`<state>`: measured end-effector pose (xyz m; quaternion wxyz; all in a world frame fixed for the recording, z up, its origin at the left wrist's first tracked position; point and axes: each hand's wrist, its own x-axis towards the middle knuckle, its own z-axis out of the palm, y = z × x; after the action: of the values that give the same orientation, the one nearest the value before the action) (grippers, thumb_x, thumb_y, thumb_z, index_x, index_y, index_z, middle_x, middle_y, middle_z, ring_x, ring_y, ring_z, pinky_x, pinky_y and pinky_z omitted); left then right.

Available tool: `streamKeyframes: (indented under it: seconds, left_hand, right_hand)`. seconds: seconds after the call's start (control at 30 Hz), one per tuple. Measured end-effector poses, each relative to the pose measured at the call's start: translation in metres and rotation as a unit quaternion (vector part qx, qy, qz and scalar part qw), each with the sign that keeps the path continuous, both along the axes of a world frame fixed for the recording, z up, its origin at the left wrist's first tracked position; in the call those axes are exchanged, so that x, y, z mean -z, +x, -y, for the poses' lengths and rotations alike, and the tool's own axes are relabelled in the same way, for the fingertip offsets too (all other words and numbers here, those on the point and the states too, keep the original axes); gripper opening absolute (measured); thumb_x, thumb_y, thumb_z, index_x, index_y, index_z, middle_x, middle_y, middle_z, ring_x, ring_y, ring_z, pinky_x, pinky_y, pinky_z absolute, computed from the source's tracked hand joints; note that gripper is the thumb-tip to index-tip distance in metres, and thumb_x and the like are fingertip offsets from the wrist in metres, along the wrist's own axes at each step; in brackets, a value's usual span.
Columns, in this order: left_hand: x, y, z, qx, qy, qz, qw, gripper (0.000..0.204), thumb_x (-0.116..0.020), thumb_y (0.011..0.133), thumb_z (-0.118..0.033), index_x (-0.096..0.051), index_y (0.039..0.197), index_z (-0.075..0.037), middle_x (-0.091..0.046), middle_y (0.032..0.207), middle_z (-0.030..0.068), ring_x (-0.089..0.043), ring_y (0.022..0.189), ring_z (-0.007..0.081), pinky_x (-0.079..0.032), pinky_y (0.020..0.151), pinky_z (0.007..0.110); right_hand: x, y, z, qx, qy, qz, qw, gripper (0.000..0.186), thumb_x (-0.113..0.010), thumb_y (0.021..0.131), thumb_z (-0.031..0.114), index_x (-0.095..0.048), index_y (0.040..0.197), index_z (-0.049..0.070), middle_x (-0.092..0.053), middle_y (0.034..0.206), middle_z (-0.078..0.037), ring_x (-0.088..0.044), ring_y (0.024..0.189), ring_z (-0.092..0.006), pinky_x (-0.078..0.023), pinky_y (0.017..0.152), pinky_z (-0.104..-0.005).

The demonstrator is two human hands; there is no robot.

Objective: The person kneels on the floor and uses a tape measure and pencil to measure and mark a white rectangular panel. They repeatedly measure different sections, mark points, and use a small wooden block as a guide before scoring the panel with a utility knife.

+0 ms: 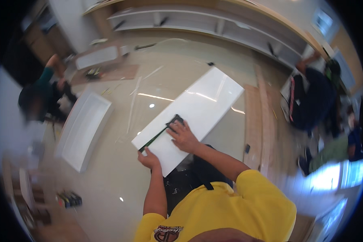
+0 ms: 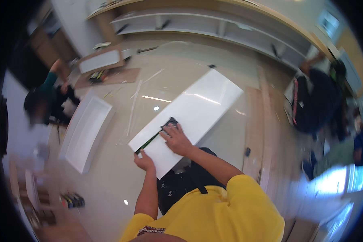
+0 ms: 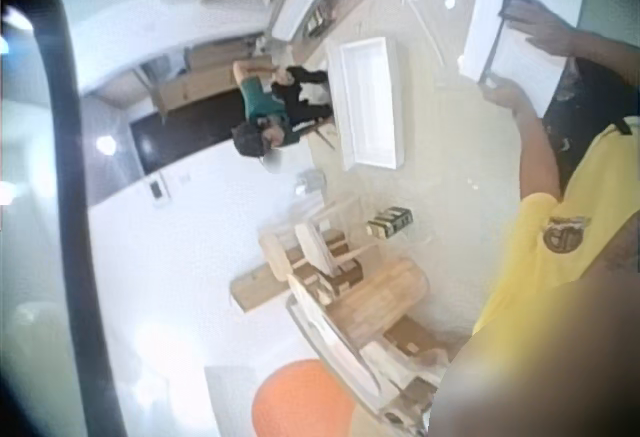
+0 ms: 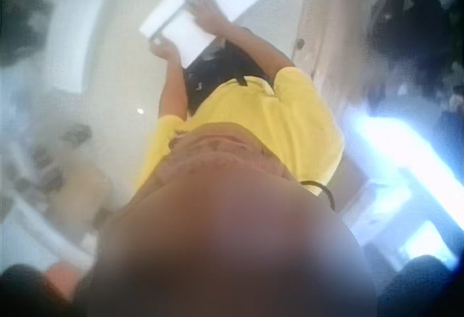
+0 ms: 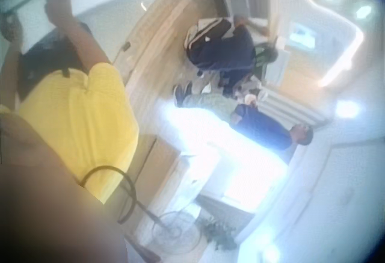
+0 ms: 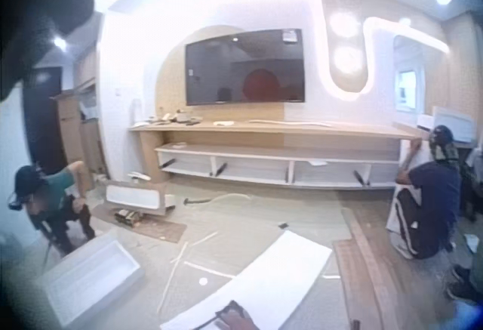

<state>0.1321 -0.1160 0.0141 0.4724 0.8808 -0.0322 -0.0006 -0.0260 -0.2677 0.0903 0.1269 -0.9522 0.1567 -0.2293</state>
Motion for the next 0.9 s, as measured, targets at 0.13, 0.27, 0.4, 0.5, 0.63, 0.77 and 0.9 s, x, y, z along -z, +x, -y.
streamKeyframes:
  seconds: [0.13, 0.27, 0.4, 0.5, 0.63, 0.77, 0.9]
  left_hand:
    - [0.009, 0.007, -0.003, 0.032, -0.057, 0.098, 0.993, 0.047, -0.070, 0.100, -0.020, -0.061, 0.131, 0.014, -0.067, 0.120, 0.0357, -0.067, 0.109, 0.0498, -0.052, 0.098, 0.051]
    - [0.024, 0.014, -0.002, 0.040, -0.042, 0.088, 0.994, 0.049, -0.070, 0.100, -0.022, -0.062, 0.126, 0.018, -0.068, 0.119, 0.0385, -0.068, 0.109, 0.0509, -0.053, 0.098, 0.051]
    - [0.024, 0.018, 0.001, 0.034, -0.006, 0.075, 0.997, 0.047, -0.070, 0.100, -0.026, -0.065, 0.121, 0.015, -0.070, 0.113, 0.0365, -0.070, 0.104, 0.0505, -0.056, 0.094, 0.053]
    - [0.018, 0.020, 0.001, 0.031, -0.019, 0.019, 0.999, 0.048, -0.072, 0.099, -0.030, -0.067, 0.120, 0.013, -0.072, 0.113, 0.0340, -0.071, 0.102, 0.0482, -0.058, 0.093, 0.051]
    - [0.016, 0.027, -0.001, 0.046, -0.007, 0.011, 0.999, 0.048, -0.072, 0.100, -0.030, -0.066, 0.123, 0.012, -0.071, 0.116, 0.0333, -0.071, 0.105, 0.0449, -0.058, 0.093, 0.049]
    - [0.026, 0.036, -0.007, 0.049, -0.023, -0.017, 0.998, 0.047, -0.071, 0.101, -0.028, -0.066, 0.126, 0.011, -0.071, 0.120, 0.0319, -0.071, 0.108, 0.0432, -0.057, 0.095, 0.048]
    - [0.030, 0.042, -0.009, 0.027, 0.010, 0.011, 1.000, 0.047, -0.071, 0.101, -0.029, -0.066, 0.126, 0.011, -0.072, 0.121, 0.0299, -0.071, 0.108, 0.0414, -0.057, 0.095, 0.047]
  right_hand:
    - [0.012, -0.097, -0.064, 0.045, 0.151, -0.006, 0.987, 0.036, -0.073, 0.090, 0.015, -0.069, 0.124, 0.006, -0.067, 0.124, -0.014, -0.060, 0.127, -0.0322, -0.044, 0.110, -0.0544]
    - [0.044, -0.197, -0.149, 0.111, 0.228, -0.112, 0.961, 0.025, -0.073, 0.089, 0.018, -0.076, 0.110, 0.005, -0.071, 0.108, -0.013, -0.064, 0.115, -0.0293, -0.046, 0.103, -0.0493]
    - [0.052, -0.237, -0.188, 0.201, 0.213, -0.077, 0.953, 0.018, -0.074, 0.089, 0.019, -0.078, 0.103, 0.009, -0.071, 0.105, -0.008, -0.064, 0.110, -0.0278, -0.046, 0.096, -0.0451]
    - [0.041, -0.251, -0.200, 0.271, 0.224, -0.024, 0.936, 0.015, -0.074, 0.089, 0.019, -0.079, 0.100, 0.012, -0.071, 0.100, -0.005, -0.064, 0.105, -0.0275, -0.045, 0.092, -0.0433]
    - [0.029, -0.281, -0.209, 0.314, 0.298, 0.030, 0.901, 0.014, -0.073, 0.089, 0.023, -0.080, 0.096, 0.014, -0.073, 0.091, -0.005, -0.066, 0.091, -0.0284, -0.047, 0.087, -0.0459]
    - [0.058, -0.339, -0.168, 0.358, 0.569, 0.234, 0.702, 0.023, -0.072, 0.097, 0.020, -0.077, 0.111, 0.002, -0.078, 0.100, -0.008, -0.072, 0.095, -0.0155, -0.061, 0.079, -0.0358]
    - [0.124, -0.412, -0.080, 0.514, 0.526, 0.238, 0.634, 0.035, -0.064, 0.100, 0.025, -0.072, 0.121, -0.002, -0.077, 0.101, -0.012, -0.074, 0.090, -0.0190, -0.061, 0.073, -0.0322]
